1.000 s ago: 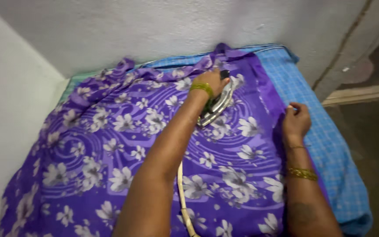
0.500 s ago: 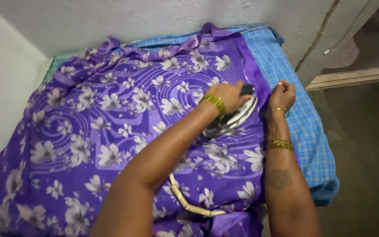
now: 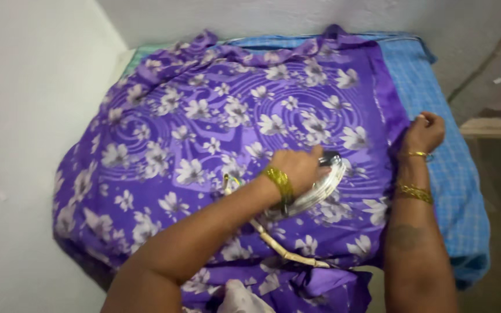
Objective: The person irons a purple floral garment by hand on an ironing board, smoothing the fabric with one hand while moving the iron across different sections and repositioning the cloth.
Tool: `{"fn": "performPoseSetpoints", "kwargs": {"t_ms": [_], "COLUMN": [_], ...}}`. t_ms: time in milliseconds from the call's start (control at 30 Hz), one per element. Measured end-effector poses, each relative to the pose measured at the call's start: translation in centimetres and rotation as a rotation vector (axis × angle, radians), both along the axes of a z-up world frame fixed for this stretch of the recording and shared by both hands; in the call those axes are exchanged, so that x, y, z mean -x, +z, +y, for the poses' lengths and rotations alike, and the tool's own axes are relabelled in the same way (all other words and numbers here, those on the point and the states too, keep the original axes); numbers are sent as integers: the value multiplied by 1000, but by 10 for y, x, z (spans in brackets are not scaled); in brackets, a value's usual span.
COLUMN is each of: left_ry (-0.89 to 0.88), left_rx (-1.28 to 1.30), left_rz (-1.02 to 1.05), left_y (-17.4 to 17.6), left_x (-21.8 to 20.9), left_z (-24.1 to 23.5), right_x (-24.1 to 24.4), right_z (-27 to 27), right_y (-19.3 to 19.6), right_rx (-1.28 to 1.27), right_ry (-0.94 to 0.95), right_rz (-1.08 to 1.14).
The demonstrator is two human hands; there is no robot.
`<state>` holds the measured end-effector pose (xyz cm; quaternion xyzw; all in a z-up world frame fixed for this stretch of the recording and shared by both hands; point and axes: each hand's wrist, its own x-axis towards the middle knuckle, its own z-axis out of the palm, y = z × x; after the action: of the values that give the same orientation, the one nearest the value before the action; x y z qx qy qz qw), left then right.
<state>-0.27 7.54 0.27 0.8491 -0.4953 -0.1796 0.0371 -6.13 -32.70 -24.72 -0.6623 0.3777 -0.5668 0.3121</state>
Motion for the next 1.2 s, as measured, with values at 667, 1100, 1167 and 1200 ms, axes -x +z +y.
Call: {"fn": "performPoseSetpoints", "kwargs": {"t_ms": [667, 1100, 1167, 1200], "left_ry": [840, -56, -166, -223], "left_rx": [-113, -111, -85, -82], "left_rz": [-270, -101, -74, -38], "left_y": [27, 33, 31, 29], "left_x": [-142, -40, -21, -9], "left_z": [327, 146, 114, 97], "right_x": [-7, 0, -4, -8], "right_z": [3, 14, 7, 6], "right_y": [-3, 23, 16, 11], "right_rx": [-189, 67, 9, 35], "right_ry": [123, -42, -82, -96], "right_rz": [-159, 126, 122, 122]}}
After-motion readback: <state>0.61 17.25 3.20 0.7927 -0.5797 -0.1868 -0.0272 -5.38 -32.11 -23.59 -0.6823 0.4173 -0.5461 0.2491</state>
